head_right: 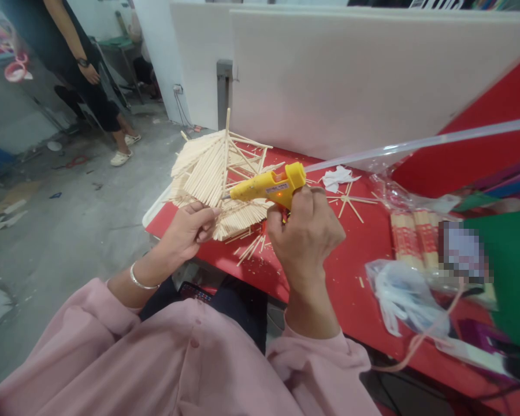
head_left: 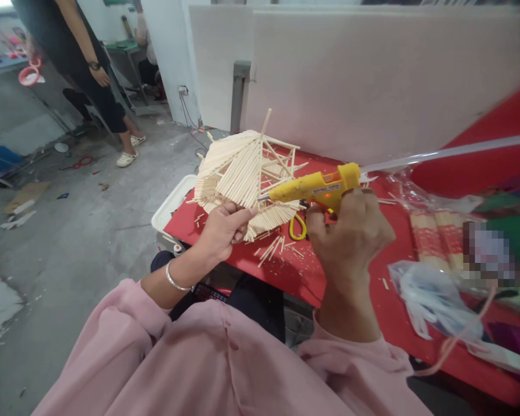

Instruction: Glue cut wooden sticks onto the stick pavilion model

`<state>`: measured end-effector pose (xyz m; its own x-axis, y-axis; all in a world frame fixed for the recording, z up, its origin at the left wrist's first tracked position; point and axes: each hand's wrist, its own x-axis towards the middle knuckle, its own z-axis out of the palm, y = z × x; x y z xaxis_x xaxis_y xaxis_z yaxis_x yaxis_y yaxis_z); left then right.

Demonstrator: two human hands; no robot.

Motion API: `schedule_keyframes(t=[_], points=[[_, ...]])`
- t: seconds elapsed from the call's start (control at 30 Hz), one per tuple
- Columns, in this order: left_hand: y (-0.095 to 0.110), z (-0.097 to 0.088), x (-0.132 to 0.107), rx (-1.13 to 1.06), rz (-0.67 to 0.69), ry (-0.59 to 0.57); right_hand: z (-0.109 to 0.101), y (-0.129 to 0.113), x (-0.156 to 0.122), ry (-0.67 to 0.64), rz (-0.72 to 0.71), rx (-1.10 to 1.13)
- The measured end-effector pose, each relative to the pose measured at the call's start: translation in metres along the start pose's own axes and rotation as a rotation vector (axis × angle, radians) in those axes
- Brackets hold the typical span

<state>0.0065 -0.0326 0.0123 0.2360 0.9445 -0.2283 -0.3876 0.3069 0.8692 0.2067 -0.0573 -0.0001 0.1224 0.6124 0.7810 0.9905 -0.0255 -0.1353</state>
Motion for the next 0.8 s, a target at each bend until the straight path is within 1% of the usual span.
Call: schedule_keyframes(t=[0.13,0.3,0.47,0.53,0.8], points=[[0.0007,0.0006,-0.0005,-0.001,0.002,0.001,-0.0004,-0.0007,0.001,-0.018,0.013,0.016],[-0.0009,0.0002,0.0002,0.004,0.003,0.003,0.0013,-0.0012,0.0004,0.004,0.006,0.019],[-0.0049,0.0022,0.0019,0.008,0.051,0.06,0.006,-0.0016,0.0005,0.003,0.023,0.037],[-0.0053,0.0034,0.002,0.008,0.05,0.076,0.0073,-0.0019,0.0008,0.0,0.028,0.04],[-0.0023,0.0049,0.0013,0.025,0.016,0.069,0.0066,-0.0012,-0.0002,0.067,0.007,-0.011]])
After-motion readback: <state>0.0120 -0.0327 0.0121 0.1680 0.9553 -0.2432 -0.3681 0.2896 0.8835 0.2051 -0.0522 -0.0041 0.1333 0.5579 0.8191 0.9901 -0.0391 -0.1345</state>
